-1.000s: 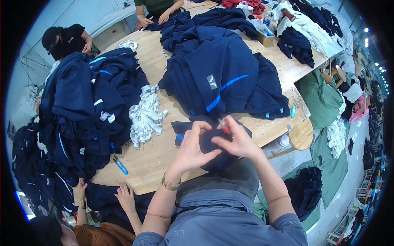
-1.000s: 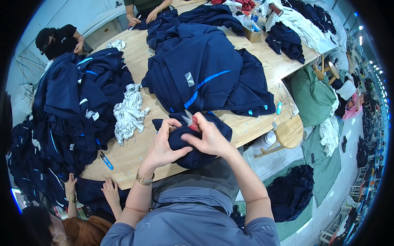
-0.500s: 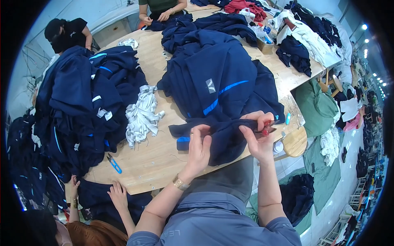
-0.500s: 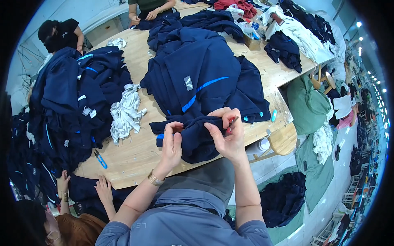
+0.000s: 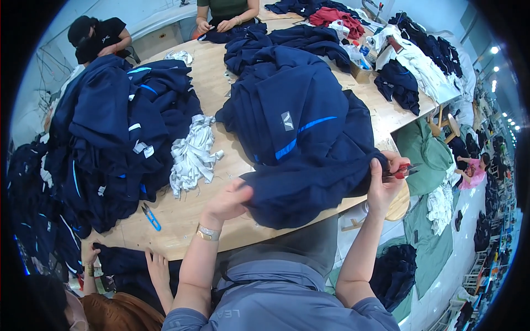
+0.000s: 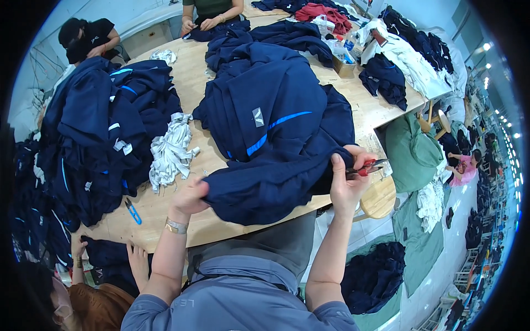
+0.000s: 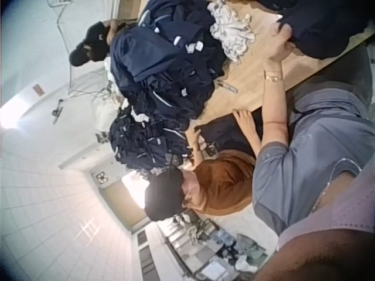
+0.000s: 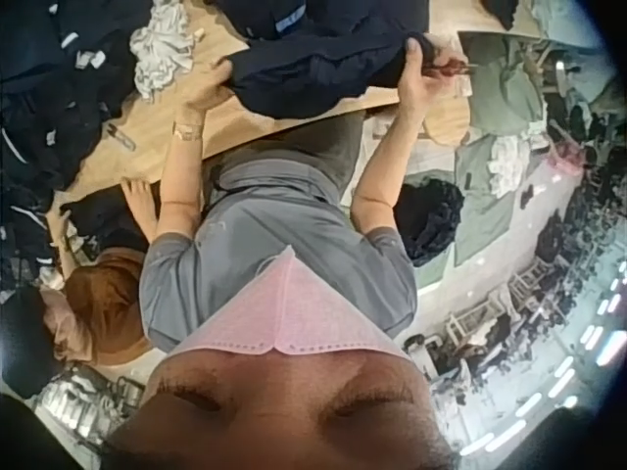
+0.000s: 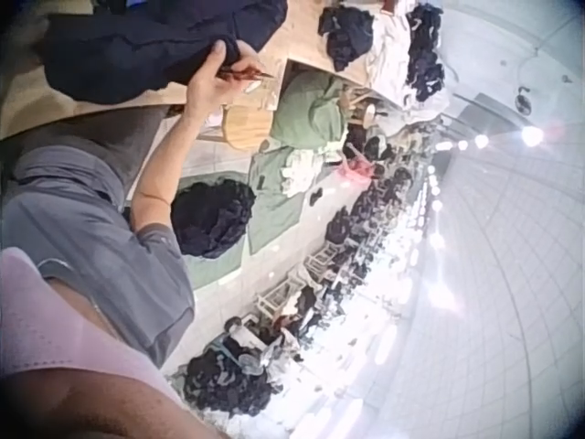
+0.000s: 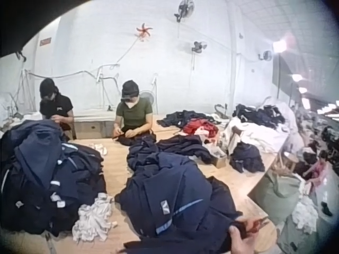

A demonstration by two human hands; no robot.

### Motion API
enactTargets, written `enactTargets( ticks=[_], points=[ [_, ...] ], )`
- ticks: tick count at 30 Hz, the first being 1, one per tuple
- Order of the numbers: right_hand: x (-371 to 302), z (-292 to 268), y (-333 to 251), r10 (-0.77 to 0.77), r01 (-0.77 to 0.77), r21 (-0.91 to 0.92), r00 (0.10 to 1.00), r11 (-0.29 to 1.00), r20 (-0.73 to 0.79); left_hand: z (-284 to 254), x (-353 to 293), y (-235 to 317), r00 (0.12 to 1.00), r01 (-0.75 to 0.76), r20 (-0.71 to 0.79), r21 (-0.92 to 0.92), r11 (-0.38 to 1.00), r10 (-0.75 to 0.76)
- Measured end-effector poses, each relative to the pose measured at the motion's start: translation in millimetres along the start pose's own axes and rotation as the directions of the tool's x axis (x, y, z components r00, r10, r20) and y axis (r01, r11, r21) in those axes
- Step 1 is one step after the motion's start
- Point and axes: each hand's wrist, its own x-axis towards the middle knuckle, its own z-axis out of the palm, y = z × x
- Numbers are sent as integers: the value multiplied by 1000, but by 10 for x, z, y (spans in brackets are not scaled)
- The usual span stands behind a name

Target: Trimming excess threads and loose ends from blue athletic garments using thread nippers.

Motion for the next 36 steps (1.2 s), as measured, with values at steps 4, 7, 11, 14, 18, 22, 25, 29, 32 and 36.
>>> enactTargets(
  ticks=[4,7,11,14,18,22,25,29,32,36],
  points=[
    [-213,79,128,21,-20,-19,999,1000,26,-55,84,243,993,-118,21,-35,992,118],
    [-361,213,108,198,-203,131,979,970,51,-244,325,252,876,355,-425,888,293,229],
    [-538,365,14,224,-245,132,961,960,160,-74,398,-144,942,12,-81,978,209,325],
    [-530,374,-127,106,-130,93,968,987,229,155,480,-318,975,-49,16,988,146,222],
    [-543,235,-176,4,4,-34,970,999,243,89,541,-362,982,145,-112,962,-230,152],
    [-743,-122,163,111,-10,-511,980,859,168,-223,493,-185,965,225,-259,890,396,34],
    [-1071,-249,517,262,-69,-644,942,762,209,-179,388,-19,990,136,-111,883,449,-82],
    [-1100,-139,410,441,-288,-540,880,790,176,-222,345,-107,999,3,21,826,563,-37],
    [-940,-5,376,309,-277,-197,939,940,151,-177,329,-113,999,-45,47,797,602,13],
    [-679,365,239,299,-251,-168,856,953,420,-12,341,-56,984,135,-15,716,685,-178]
  ],
)
